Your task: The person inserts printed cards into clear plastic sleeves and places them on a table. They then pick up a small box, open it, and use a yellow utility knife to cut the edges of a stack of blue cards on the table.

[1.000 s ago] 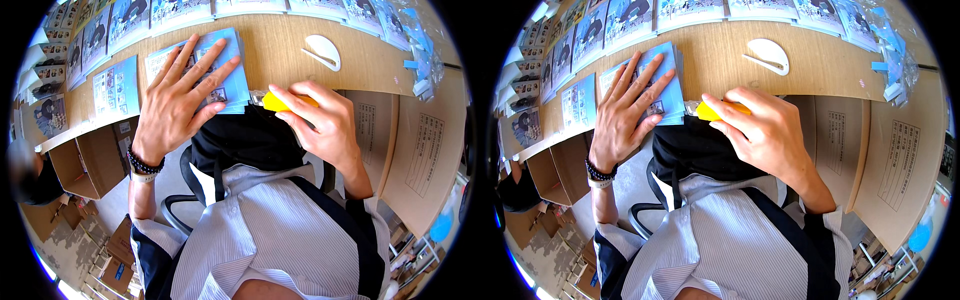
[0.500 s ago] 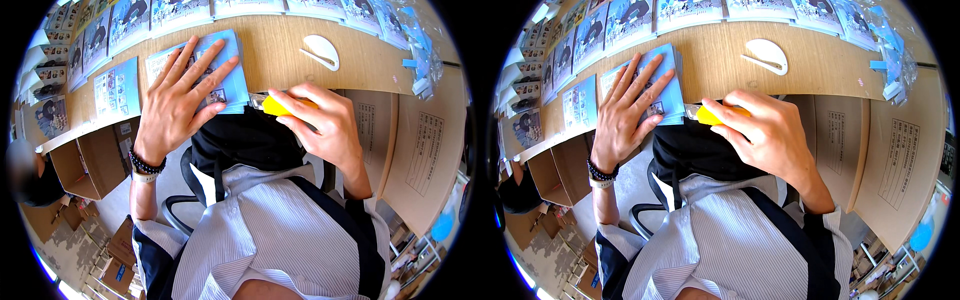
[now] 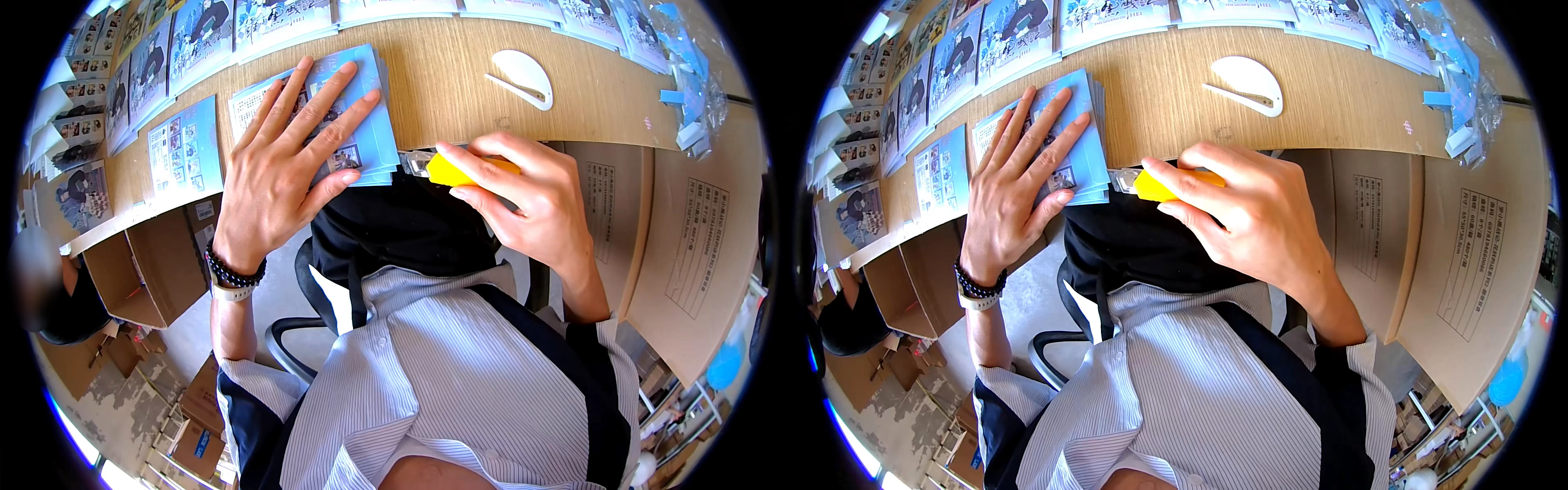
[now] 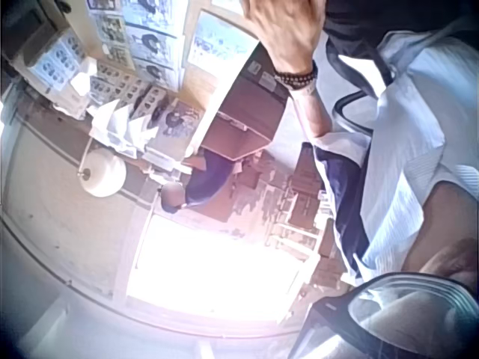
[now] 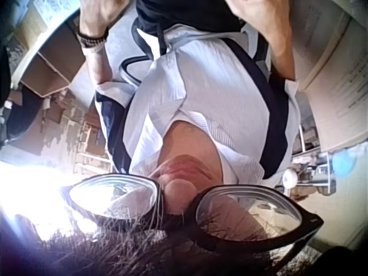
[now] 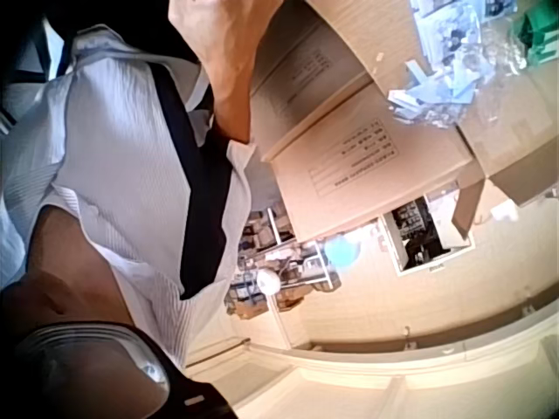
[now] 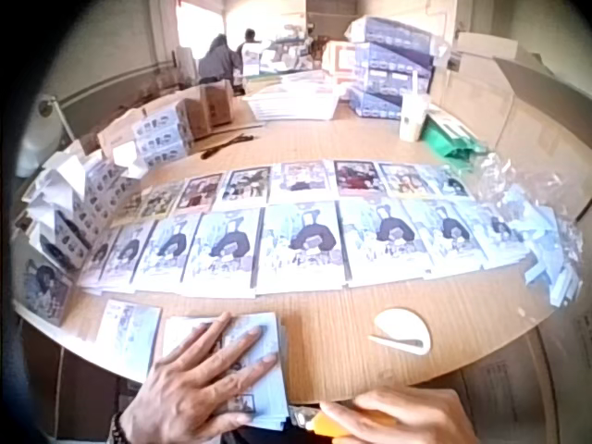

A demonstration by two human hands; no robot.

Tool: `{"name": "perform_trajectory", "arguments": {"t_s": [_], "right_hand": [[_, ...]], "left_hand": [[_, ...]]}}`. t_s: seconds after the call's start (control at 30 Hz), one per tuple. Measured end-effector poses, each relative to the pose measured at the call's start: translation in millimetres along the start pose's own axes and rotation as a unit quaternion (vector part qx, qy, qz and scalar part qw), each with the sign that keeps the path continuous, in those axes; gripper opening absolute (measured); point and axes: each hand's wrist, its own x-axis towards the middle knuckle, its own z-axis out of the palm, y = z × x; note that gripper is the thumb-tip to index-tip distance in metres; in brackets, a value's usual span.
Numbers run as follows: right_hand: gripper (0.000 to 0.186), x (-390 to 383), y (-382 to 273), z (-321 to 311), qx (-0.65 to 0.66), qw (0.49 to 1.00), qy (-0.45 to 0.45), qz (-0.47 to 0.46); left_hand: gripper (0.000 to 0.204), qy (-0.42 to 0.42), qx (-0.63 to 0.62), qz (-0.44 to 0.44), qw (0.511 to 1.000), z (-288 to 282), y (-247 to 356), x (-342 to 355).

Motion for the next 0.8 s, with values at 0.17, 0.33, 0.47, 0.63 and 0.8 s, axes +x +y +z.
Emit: {"name": "perform_trajectory", "arguments": {"t_s": [0.17, 0.33, 0.47, 0.63, 0.8], "right_hand": [[0.048, -1, 1, -3, 0.000, 1.000, -0.001, 0.001], [0.050, 2, -4, -5, 0.029, 0.999, -0.025, 0.017], [0.049, 2, 2, 3, 0.010, 1.000, 0.011, -0.009], [0.047, 3, 2, 5, -0.001, 1.000, 0.017, -0.010], [0.045, 11, 3, 8, -0.017, 0.999, 0.026, -0.008]], "left_hand": [[0.078, -0.012, -0.008, -0.001, 1.000, -1, 0, 0], [0.080, -0.013, -0.008, 0.001, 1.000, 2, -1, 0], [0.080, -0.015, -0.010, -0.002, 1.000, 0, 0, 0], [0.081, -0.014, -0.003, 0.001, 1.000, 1, -1, 0], [0.083, -0.016, -0.006, 0.009, 1.000, -2, -1, 0]]}}
